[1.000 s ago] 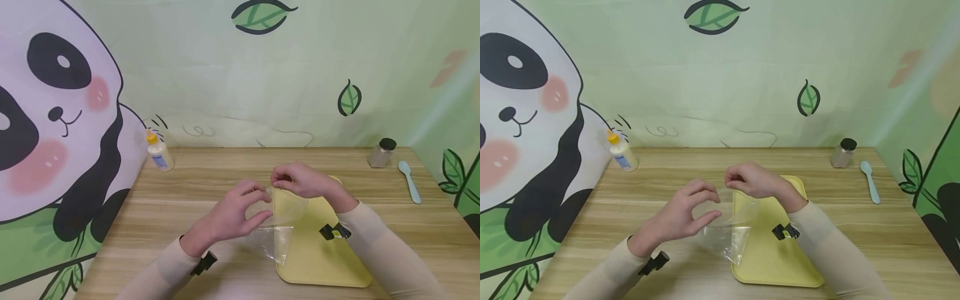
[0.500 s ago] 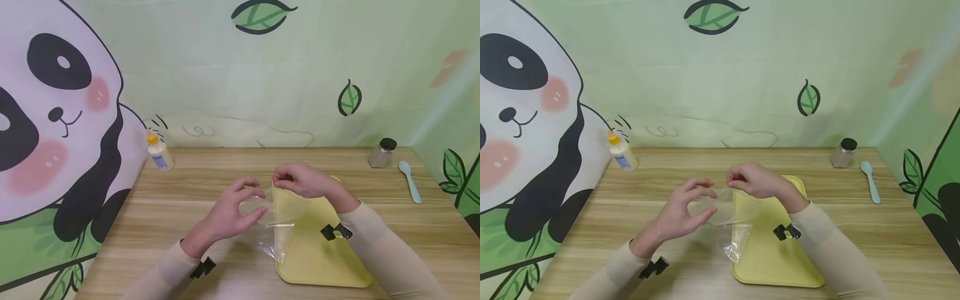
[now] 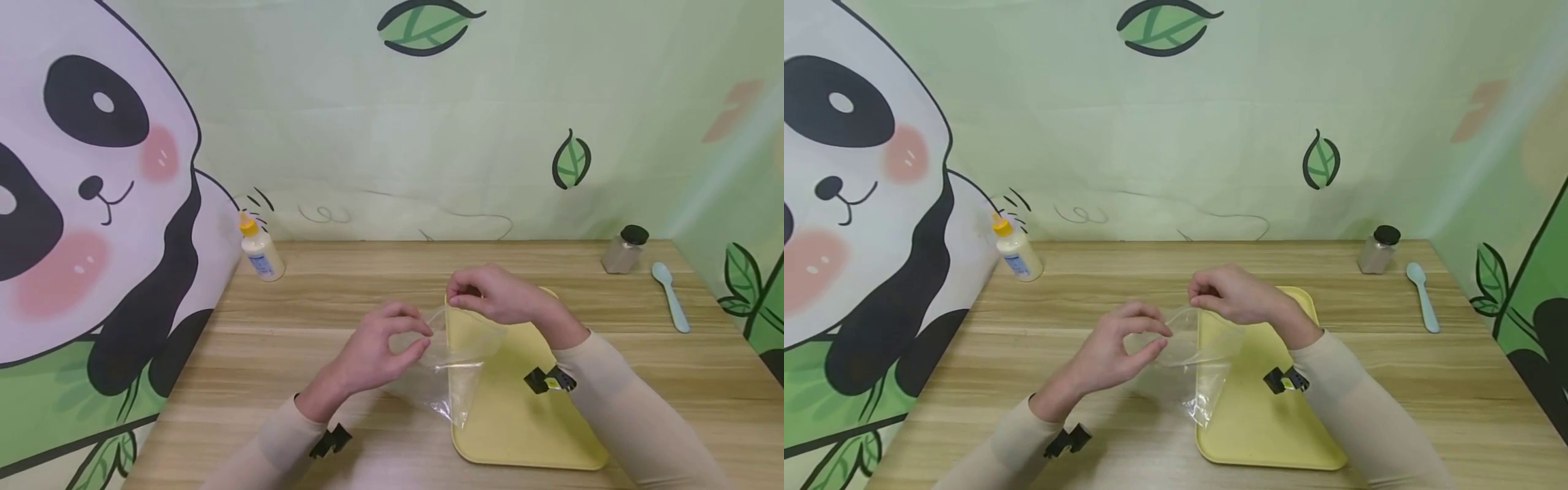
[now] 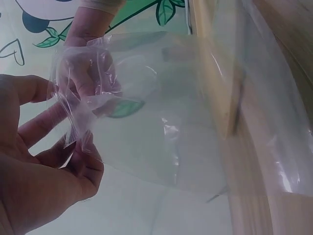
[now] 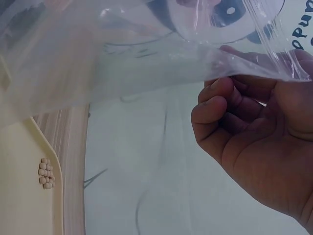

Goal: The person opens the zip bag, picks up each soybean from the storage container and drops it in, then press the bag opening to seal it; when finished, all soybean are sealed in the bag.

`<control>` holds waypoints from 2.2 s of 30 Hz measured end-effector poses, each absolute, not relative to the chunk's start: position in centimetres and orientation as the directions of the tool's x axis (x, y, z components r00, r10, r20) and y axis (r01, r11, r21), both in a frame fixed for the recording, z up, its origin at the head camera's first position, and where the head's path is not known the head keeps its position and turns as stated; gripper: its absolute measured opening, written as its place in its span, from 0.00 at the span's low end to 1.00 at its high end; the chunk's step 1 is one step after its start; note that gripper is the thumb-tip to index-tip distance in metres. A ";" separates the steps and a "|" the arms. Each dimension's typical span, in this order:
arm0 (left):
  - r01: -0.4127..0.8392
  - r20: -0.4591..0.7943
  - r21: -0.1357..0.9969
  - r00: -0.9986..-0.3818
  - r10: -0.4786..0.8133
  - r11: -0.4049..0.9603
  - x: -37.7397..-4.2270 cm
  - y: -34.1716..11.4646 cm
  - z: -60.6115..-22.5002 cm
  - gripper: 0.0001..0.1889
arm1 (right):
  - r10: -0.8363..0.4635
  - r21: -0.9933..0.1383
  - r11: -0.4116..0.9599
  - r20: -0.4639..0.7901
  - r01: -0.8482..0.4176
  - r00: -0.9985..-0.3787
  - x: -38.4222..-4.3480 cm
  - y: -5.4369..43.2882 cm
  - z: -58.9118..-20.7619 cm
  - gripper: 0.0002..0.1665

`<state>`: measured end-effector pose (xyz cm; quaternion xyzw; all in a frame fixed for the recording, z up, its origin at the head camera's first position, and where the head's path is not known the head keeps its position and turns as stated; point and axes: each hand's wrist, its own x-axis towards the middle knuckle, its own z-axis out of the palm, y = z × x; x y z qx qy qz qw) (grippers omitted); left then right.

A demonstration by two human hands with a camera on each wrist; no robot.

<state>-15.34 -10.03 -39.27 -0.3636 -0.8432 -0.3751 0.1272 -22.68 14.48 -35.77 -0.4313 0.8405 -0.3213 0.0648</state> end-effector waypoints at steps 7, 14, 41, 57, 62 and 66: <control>0.671 0.438 0.541 -0.740 0.511 0.508 -15.4 -9.9 -39.1 0.06 | -0.770 -0.592 0.417 0.174 -0.690 -0.614 -22.6 14.6 -35.8 0.04; 0.633 0.387 0.582 -0.767 0.511 0.510 -15.3 -10.0 -39.2 0.08 | -0.767 -0.600 0.431 0.150 -0.674 -0.624 -22.7 14.7 -36.0 0.04; 0.543 0.392 0.767 -0.818 0.421 0.342 -14.7 -10.6 -39.0 0.14 | -0.752 -0.648 0.387 0.190 -0.656 -0.631 -22.9 14.7 -36.3 0.04; 0.499 0.403 0.835 -0.841 0.361 0.231 -14.8 -10.7 -39.1 0.12 | -0.720 -0.731 0.360 0.177 -0.579 -0.671 -23.0 15.0 -36.5 0.04; 0.480 0.397 0.852 -0.853 0.338 0.208 -15.1 -11.1 -39.5 0.10 | -0.709 -0.745 0.337 0.201 -0.576 -0.676 -23.0 15.1 -36.5 0.04; 0.442 0.377 0.881 -0.872 0.312 0.169 -15.3 -11.5 -39.7 0.10 | -0.702 -0.745 0.331 0.216 -0.579 -0.679 -23.3 15.3 -36.8 0.04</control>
